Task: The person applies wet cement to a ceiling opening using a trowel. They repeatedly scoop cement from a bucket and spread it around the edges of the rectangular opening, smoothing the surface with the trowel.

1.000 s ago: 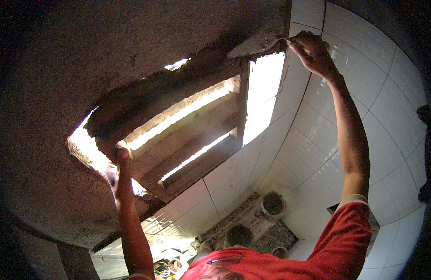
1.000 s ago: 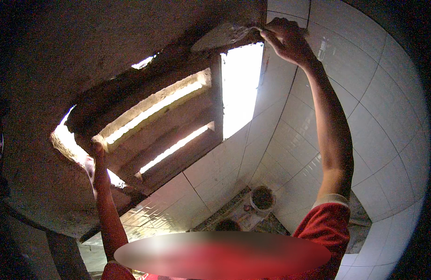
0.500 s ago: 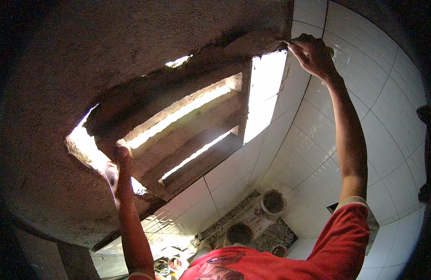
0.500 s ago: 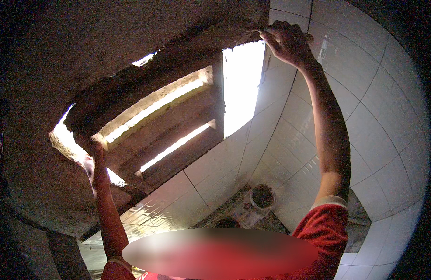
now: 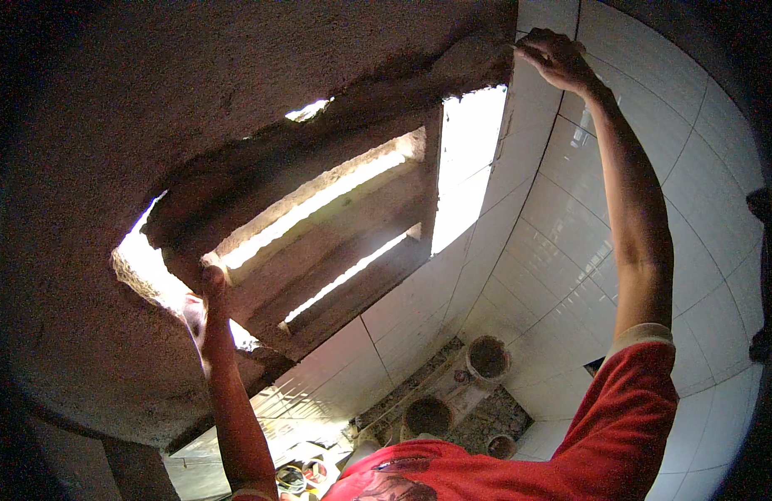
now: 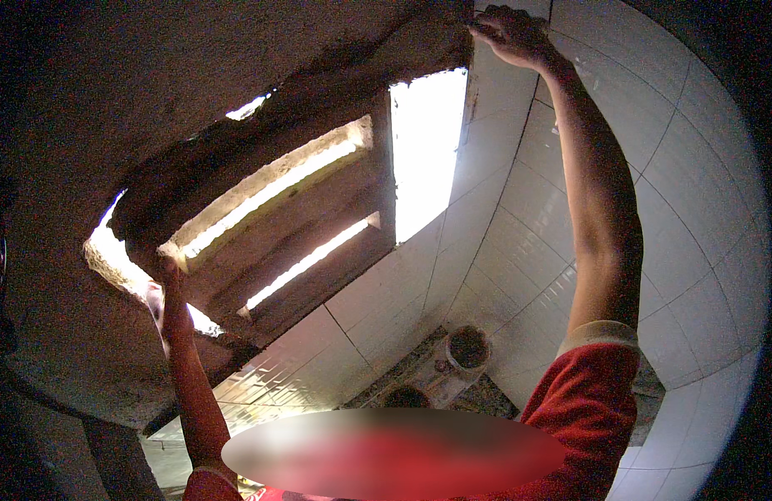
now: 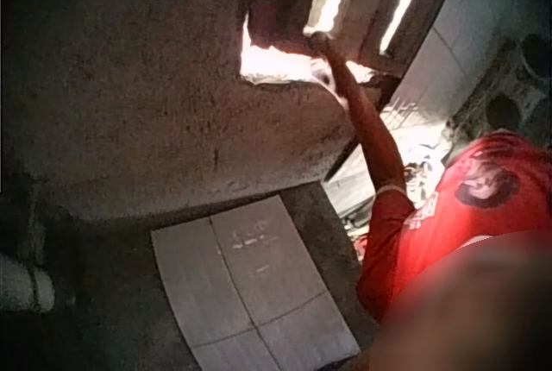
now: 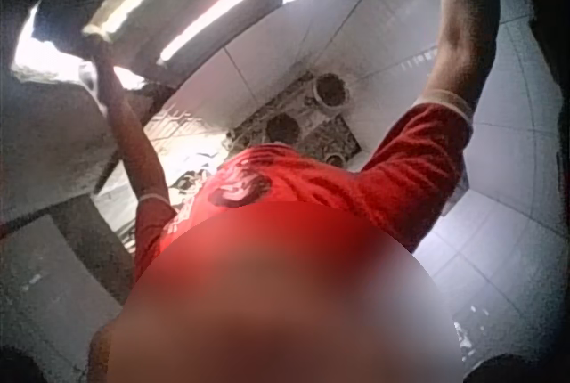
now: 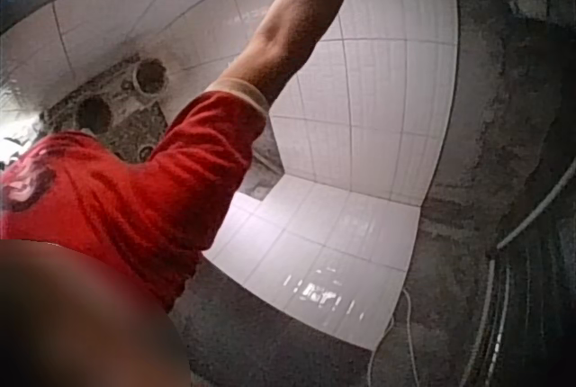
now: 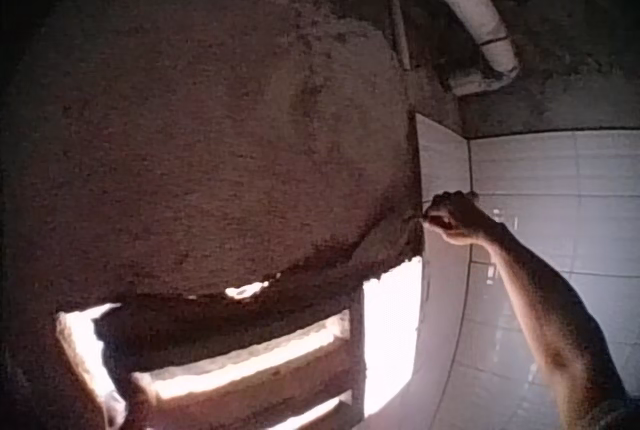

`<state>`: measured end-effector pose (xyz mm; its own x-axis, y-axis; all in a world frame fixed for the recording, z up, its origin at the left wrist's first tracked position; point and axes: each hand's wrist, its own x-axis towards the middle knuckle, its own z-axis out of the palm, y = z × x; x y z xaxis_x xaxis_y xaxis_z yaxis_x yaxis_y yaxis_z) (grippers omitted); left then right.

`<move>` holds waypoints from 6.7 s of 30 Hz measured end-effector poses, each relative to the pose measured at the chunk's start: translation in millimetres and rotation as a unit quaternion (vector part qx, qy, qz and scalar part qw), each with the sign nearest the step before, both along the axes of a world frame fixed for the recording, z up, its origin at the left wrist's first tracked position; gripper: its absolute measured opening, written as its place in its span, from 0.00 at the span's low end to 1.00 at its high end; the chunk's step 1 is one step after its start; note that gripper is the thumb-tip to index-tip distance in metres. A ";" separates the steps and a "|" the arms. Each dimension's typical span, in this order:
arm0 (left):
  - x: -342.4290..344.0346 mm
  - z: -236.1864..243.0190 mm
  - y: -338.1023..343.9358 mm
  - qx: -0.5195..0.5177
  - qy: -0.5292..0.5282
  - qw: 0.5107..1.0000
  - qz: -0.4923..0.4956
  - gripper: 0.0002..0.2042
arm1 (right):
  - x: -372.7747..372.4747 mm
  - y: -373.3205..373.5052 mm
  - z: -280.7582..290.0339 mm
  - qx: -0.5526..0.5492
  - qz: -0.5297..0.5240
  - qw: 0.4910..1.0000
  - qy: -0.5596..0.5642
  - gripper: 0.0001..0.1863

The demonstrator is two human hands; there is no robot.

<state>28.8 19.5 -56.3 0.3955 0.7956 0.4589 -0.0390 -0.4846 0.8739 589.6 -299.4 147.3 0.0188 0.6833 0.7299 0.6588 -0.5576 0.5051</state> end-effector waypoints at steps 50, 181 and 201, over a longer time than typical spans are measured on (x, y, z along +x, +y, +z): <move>10.8 -3.3 -7.8 -0.012 -0.103 0.994 0.013 0.22 | -10.2 -18.6 -13.3 -0.041 0.052 0.992 0.110 0.18; 13.2 -6.1 13.2 0.063 -0.061 0.996 0.020 0.36 | -115.6 23.6 11.3 0.046 0.175 0.974 0.135 0.18; 16.7 -9.8 15.7 0.035 -0.047 0.998 0.005 0.40 | -88.9 16.6 7.2 -0.059 0.060 0.994 0.065 0.17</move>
<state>45.5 35.2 -66.2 0.3398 0.7642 0.5482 -0.1149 -0.5447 0.8307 500.6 -282.7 154.5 0.0214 0.7672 0.6410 0.7810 -0.4131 0.4684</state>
